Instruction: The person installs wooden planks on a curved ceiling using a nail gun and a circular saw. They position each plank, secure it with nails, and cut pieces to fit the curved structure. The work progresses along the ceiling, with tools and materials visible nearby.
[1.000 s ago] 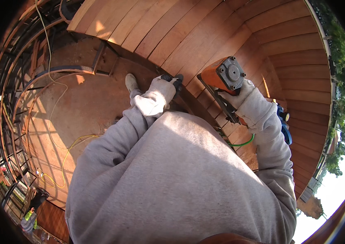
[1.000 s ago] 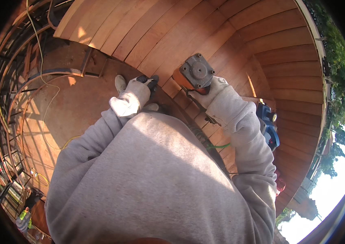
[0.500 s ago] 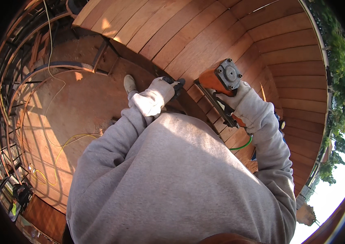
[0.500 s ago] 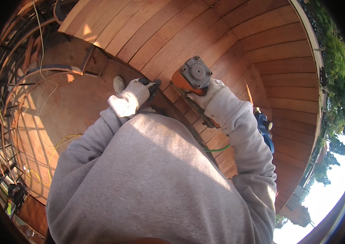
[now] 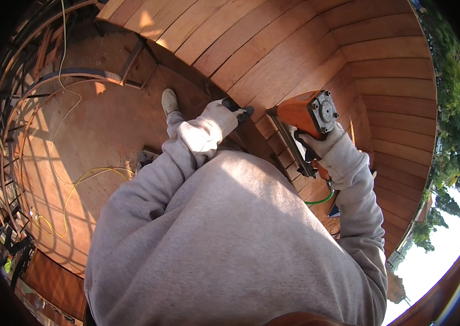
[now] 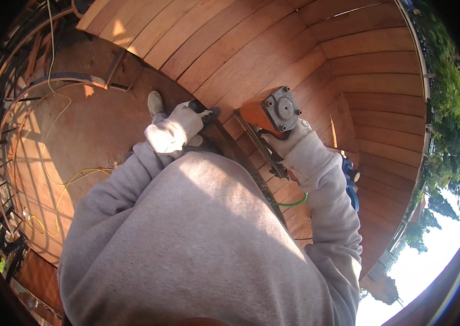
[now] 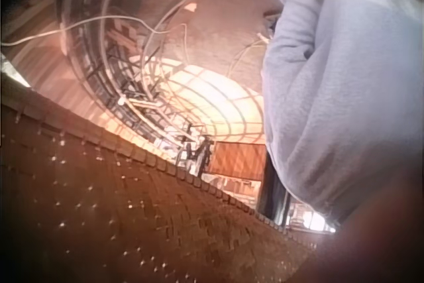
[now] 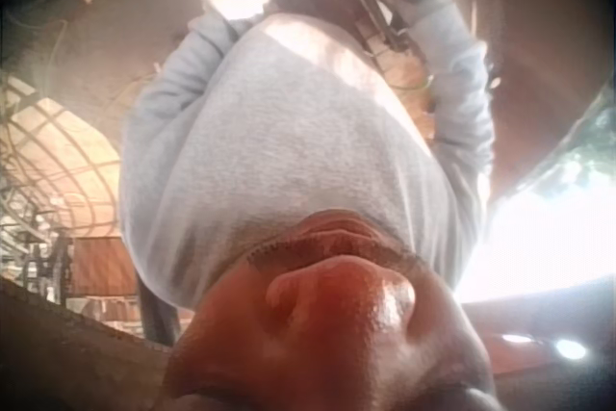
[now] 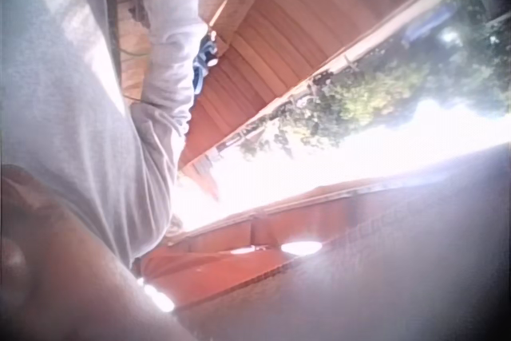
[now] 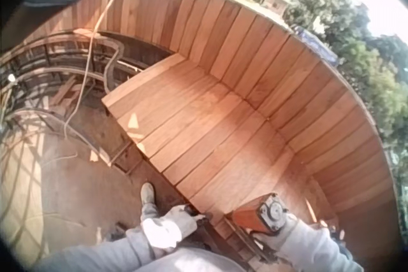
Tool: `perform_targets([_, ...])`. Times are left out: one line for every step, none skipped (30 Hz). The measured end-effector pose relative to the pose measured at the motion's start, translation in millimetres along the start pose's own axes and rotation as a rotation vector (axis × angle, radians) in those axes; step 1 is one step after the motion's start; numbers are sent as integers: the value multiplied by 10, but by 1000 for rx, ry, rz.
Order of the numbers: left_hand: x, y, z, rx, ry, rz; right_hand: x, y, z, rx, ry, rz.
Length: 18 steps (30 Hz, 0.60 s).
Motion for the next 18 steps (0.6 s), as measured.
perform_targets([51, -49, -38, 7, -27, -64, -20, 10, -58, 14, 19, -16])
perform_targets([79, -74, -54, 17, -51, -128, -16, -6, -35, 32, 13, -26])
perform_targets([37, -66, -28, 12, -98, -153, -12, -32, 3, 49, 8, -35])
perform_targets([-44, -51, 14, 7, -145, -177, -19, -53, 30, 65, 3, -45])
perform_targets([-6, -51, 29, -1, -188, -202, -25, -67, 47, 59, -6, -47])
perform_targets([26, -55, 14, 25, -198, -193, -34, -82, 61, 53, -14, -49])
perform_targets([62, -69, -20, 50, -209, -183, -35, -95, 60, 46, -22, -50])
perform_targets([110, -75, -42, 74, -217, -172, -57, -91, 20, 84, -4, -82])
perform_targets([89, -55, -32, 56, -199, -183, -51, -100, 17, 85, -3, -78])
perform_targets([22, -33, -9, 37, -180, -194, -42, -103, 25, 85, -1, -73])
perform_targets([-26, -16, 13, 23, -165, -189, -45, -106, 24, 82, 7, -73])
perform_targets([-75, 4, 34, 10, -152, -185, -50, -102, 13, 89, -23, -85])
perform_targets([-124, 24, 49, 6, -147, -167, -53, -89, -1, 95, -53, -96])
perform_targets([-151, 39, 66, 1, -135, -147, -58, -80, -15, 101, -78, -112])
perform_targets([-171, 55, 80, -6, -123, -127, -52, -60, -19, 69, -87, -96])
perform_targets([-184, 73, 93, -13, -111, -108, -30, -39, -6, 36, -96, -80])
perform_targets([-186, 77, 91, -15, -101, -88, -20, -31, 9, 7, -105, -59])
perform_targets([-134, 58, 65, 9, -66, -54, 0, -75, 50, 57, -75, -93])
Point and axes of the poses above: each hand's wrist, its own y-axis towards the middle knuckle, its own x-axis out of the back of the hand, z = x × y, the point moved 1 cm from there along y, towards the middle knuckle, and after that the axes turned 15 degrees about -x, right-handed, at the moved point
